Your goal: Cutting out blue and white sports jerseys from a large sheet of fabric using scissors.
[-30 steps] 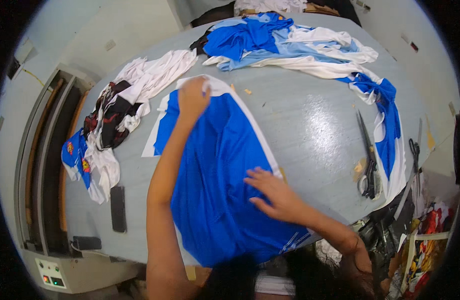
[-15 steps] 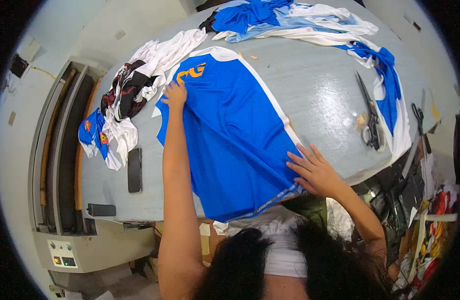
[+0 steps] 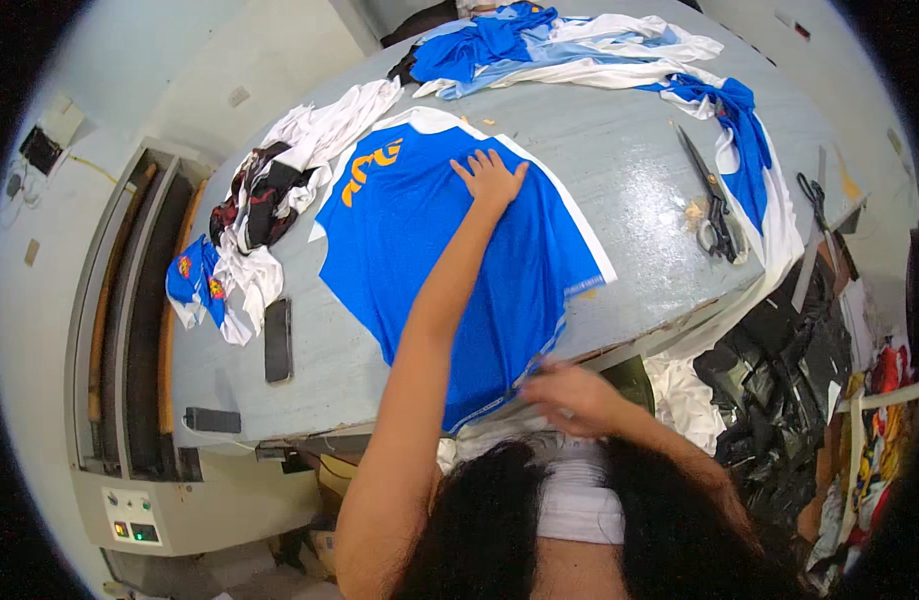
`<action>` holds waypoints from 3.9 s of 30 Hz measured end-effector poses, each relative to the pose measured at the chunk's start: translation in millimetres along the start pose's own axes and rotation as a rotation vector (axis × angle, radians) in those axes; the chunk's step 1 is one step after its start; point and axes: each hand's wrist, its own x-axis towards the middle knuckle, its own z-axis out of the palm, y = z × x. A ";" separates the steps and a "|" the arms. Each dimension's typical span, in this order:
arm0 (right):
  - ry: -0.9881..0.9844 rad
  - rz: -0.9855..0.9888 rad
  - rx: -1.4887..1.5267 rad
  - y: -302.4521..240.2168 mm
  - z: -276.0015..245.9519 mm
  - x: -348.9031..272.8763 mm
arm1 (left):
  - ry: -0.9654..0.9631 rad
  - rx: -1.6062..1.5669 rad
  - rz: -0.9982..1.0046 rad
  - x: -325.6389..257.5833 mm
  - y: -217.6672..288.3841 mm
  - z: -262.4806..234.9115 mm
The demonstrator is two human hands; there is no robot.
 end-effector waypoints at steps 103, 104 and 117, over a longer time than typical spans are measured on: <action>-0.387 1.261 0.911 2.8 -169.1 -140.0 | 0.079 -0.559 0.382 -241.9 102.0 -37.6; -0.383 1.266 0.909 3.5 -166.7 -134.5 | 0.080 -0.576 0.365 -241.7 101.7 -37.2; -0.500 1.195 0.597 3.1 -153.8 -118.0 | 0.083 -0.481 0.241 -237.1 93.9 -40.3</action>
